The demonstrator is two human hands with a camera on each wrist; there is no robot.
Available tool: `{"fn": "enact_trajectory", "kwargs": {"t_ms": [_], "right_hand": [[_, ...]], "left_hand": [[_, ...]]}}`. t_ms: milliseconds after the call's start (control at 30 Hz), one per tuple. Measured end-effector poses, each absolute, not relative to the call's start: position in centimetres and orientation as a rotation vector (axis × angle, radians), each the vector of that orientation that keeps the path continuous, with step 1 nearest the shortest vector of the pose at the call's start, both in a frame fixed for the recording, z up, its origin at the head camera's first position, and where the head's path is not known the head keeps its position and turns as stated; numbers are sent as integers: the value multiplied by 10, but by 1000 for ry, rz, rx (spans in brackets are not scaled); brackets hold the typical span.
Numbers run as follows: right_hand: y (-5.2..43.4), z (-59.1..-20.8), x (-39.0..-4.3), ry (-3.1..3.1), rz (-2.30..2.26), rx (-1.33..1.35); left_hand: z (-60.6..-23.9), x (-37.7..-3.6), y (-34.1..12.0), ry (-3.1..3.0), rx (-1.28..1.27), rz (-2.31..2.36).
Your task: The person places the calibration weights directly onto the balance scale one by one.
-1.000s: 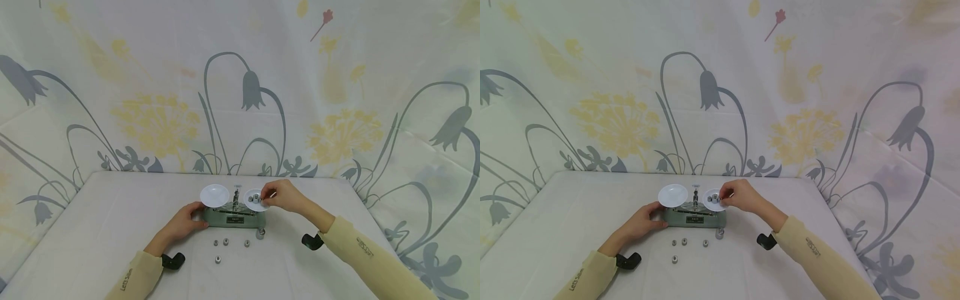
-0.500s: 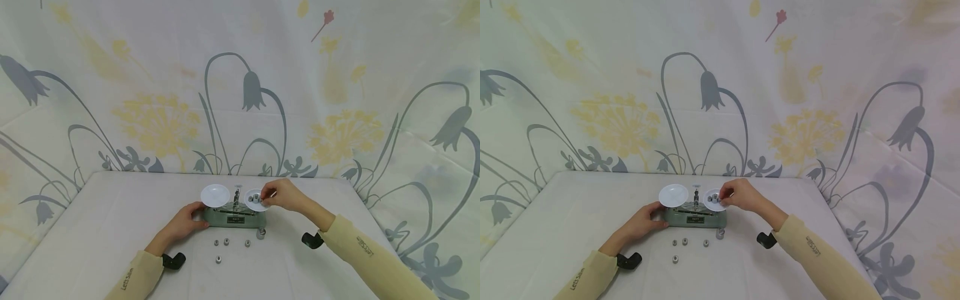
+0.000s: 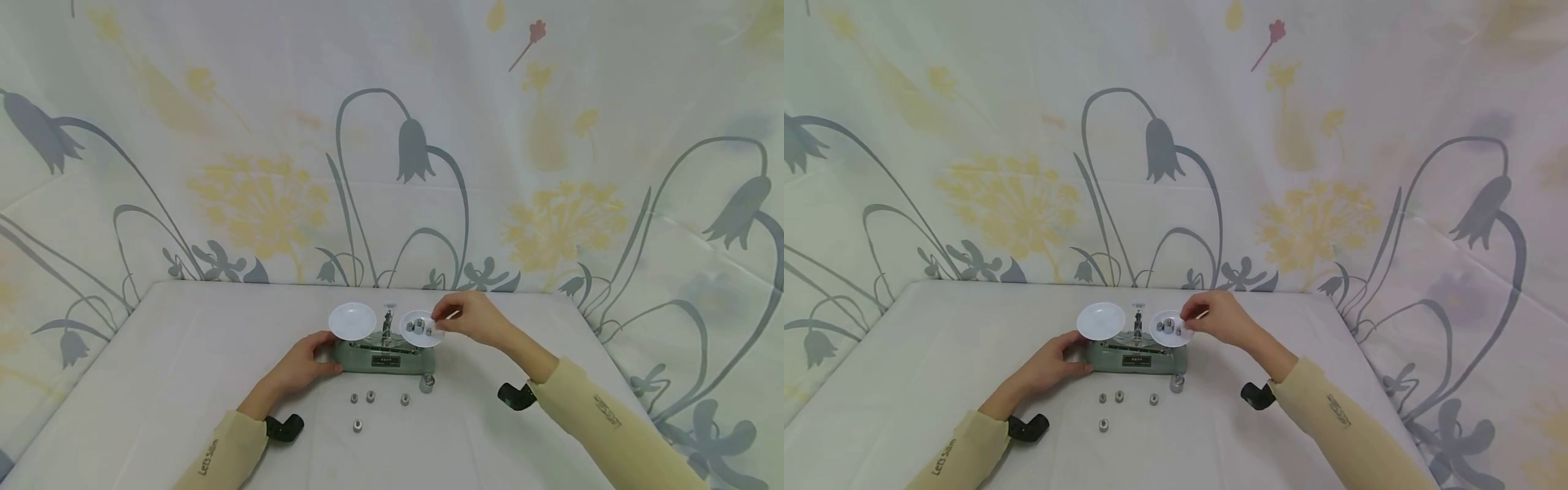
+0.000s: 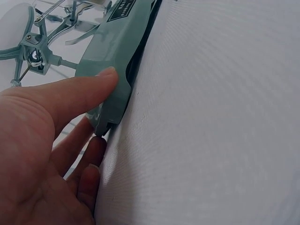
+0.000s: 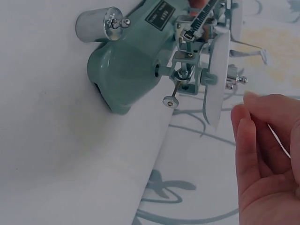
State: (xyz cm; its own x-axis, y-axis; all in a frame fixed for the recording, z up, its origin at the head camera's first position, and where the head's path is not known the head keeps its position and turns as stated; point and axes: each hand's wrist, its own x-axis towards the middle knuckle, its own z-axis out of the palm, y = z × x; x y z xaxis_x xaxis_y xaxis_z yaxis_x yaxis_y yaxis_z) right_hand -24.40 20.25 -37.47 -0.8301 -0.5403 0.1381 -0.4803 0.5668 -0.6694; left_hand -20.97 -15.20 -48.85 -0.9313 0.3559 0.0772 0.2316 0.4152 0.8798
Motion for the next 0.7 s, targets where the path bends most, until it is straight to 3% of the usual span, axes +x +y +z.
{"fn": "enact_trajectory", "kwargs": {"t_ms": [700], "right_hand": [[225, -389, -215, 2784, -1447, -692]], "left_hand": [[-489, -209, -152, 2554, 532, 1540]]}}
